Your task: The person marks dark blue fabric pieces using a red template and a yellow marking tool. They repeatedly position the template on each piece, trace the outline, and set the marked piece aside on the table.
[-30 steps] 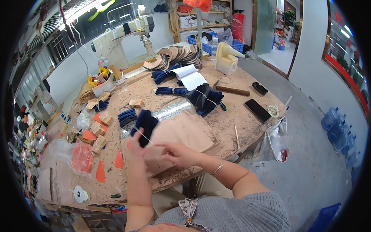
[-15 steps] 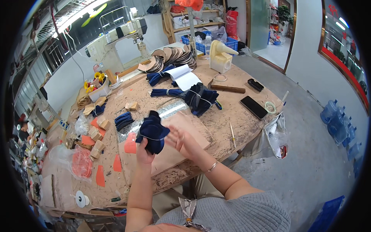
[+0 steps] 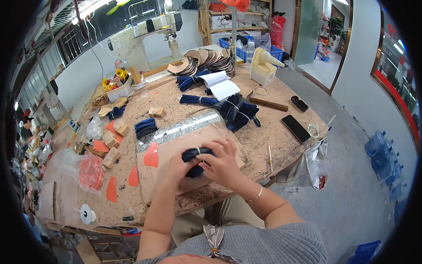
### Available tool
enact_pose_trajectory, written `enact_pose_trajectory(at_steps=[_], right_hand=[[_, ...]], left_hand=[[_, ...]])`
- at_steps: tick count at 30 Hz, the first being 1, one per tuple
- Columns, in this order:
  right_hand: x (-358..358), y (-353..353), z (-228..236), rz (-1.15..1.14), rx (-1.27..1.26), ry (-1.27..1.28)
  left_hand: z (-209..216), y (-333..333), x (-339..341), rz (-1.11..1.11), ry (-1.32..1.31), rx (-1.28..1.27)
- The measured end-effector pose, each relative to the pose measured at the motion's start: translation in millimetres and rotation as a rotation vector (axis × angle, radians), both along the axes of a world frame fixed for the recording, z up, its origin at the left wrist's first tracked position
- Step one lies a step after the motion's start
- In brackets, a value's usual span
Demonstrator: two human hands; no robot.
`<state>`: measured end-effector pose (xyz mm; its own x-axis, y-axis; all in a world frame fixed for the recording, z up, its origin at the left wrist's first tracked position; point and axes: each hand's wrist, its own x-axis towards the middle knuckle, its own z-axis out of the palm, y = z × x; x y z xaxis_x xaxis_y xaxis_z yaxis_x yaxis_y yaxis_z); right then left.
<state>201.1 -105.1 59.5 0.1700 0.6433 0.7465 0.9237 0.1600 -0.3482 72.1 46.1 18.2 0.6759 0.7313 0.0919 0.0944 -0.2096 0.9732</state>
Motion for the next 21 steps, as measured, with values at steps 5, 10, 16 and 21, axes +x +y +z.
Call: enact_pose_trajectory(at_steps=[5, 10, 16, 21], right_hand=[[85, -53, -49, -0.455, -0.137, 0.136], [145, -111, -104, -0.719, -0.41, 0.174], [175, -108, -103, -0.593, -0.57, 0.295], [159, -112, -90, -0.725, -0.558, 0.224]], left_hand=[[-4, 35, -9, 0.082, -0.586, -0.577], [-30, 75, 36, 0.014, -0.77, -0.972], [10, 127, 64, 0.309, -0.022, 0.411], [12, 186, 4, 0.373, 1.007, 0.996]])
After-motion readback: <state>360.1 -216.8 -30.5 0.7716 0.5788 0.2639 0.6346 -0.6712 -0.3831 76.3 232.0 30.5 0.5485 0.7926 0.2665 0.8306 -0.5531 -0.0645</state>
